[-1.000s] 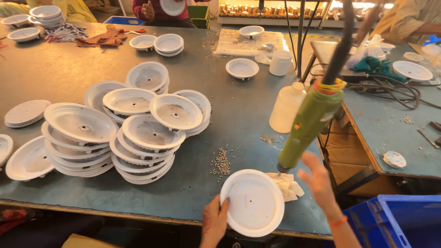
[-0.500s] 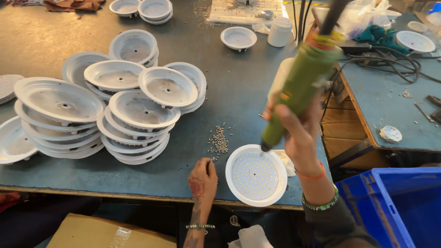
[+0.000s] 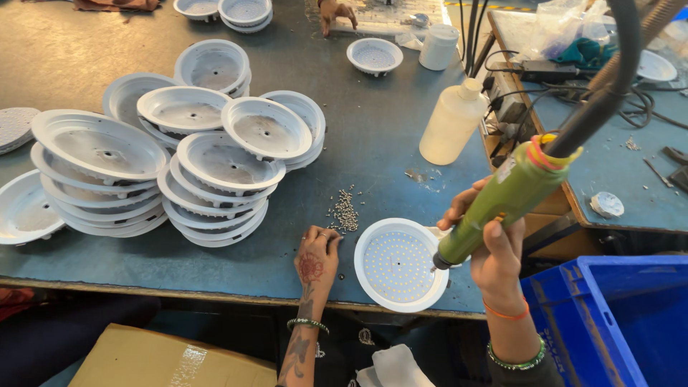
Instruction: The person uses a green handheld soldering tool to attach small metal components to the surface of a white circular LED module. They hold the module with one hand while applying the tool with the other, then place the finished unit into a cardboard box. The process is repeated with additional modules from a nearby stack.
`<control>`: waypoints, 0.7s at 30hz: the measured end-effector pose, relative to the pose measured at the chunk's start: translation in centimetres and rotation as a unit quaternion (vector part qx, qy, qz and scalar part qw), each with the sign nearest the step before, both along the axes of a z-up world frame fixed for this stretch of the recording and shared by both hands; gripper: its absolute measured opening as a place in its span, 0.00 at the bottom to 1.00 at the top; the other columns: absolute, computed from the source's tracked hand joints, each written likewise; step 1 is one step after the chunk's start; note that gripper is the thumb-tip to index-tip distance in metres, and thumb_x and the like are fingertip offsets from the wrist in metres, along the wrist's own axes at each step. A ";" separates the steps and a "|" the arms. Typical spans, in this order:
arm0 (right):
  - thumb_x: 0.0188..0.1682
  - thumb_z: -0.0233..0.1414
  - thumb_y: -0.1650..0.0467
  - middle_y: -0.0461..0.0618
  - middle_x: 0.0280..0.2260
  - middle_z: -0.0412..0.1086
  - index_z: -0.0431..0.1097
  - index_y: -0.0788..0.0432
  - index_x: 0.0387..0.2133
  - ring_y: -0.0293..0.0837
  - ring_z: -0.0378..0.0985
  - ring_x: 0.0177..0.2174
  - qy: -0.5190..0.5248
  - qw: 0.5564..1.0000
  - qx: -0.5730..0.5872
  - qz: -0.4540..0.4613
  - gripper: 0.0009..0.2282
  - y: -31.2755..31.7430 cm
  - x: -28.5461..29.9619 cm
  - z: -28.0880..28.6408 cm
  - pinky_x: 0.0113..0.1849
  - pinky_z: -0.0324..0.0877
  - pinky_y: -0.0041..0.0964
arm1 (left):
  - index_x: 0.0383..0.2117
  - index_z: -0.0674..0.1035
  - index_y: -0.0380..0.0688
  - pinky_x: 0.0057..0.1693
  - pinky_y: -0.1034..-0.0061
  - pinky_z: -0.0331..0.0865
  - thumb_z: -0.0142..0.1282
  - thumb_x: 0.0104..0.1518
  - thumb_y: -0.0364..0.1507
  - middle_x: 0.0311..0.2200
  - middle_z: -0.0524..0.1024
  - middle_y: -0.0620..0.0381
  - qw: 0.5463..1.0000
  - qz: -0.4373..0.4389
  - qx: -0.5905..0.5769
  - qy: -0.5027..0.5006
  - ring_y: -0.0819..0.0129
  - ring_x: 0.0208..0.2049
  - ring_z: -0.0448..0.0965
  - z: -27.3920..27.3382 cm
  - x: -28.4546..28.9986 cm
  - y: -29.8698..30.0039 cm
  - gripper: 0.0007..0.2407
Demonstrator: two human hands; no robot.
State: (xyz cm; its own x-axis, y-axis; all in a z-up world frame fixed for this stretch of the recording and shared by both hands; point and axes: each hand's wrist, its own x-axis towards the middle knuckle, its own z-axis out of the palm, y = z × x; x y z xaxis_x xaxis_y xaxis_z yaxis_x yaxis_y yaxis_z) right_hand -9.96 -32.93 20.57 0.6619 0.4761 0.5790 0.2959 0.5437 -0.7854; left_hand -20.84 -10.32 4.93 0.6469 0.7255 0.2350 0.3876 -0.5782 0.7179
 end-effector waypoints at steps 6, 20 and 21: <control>0.55 0.54 0.53 0.57 0.36 0.66 0.57 0.66 0.57 0.48 0.74 0.36 0.001 1.000 0.000 -0.007 0.30 0.0 -0.6 0.2 0.42 0.74 0.46 | 0.35 0.79 0.39 0.45 0.76 0.75 0.57 0.60 0.22 0.38 0.79 0.56 0.969 0.014 -0.112 -0.222 0.69 0.39 0.81 -0.4 -1.2 -0.4 0.01; 0.49 0.58 0.47 0.61 0.31 0.65 0.58 0.67 0.55 0.43 0.67 0.27 0.099 0.991 0.053 0.076 0.37 -0.9 -0.2 -0.4 0.32 0.66 0.38 | 0.35 0.84 0.31 0.46 0.75 0.82 0.59 0.53 0.14 0.33 0.85 0.52 0.812 -0.180 -0.491 -0.259 0.70 0.37 0.87 0.0 -0.3 -9.7 0.06; 0.49 0.58 0.47 0.62 0.31 0.65 0.58 0.67 0.55 0.42 0.67 0.26 0.104 0.990 0.063 0.077 0.37 -0.9 -0.2 -0.3 0.32 0.65 0.38 | 0.34 0.84 0.32 0.47 0.76 0.82 0.59 0.52 0.14 0.33 0.85 0.52 0.816 -0.176 -0.483 -0.263 0.70 0.37 0.87 0.1 -0.2 -9.9 0.06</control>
State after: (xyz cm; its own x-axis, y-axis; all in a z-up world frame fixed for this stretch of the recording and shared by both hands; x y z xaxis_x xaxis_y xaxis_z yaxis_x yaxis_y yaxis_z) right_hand -10.19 -33.82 20.30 0.6982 0.5135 0.4988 0.0403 0.6674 -0.7436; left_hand -21.09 -20.26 5.00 0.8492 0.5274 -0.0255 -0.1884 0.3478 0.9184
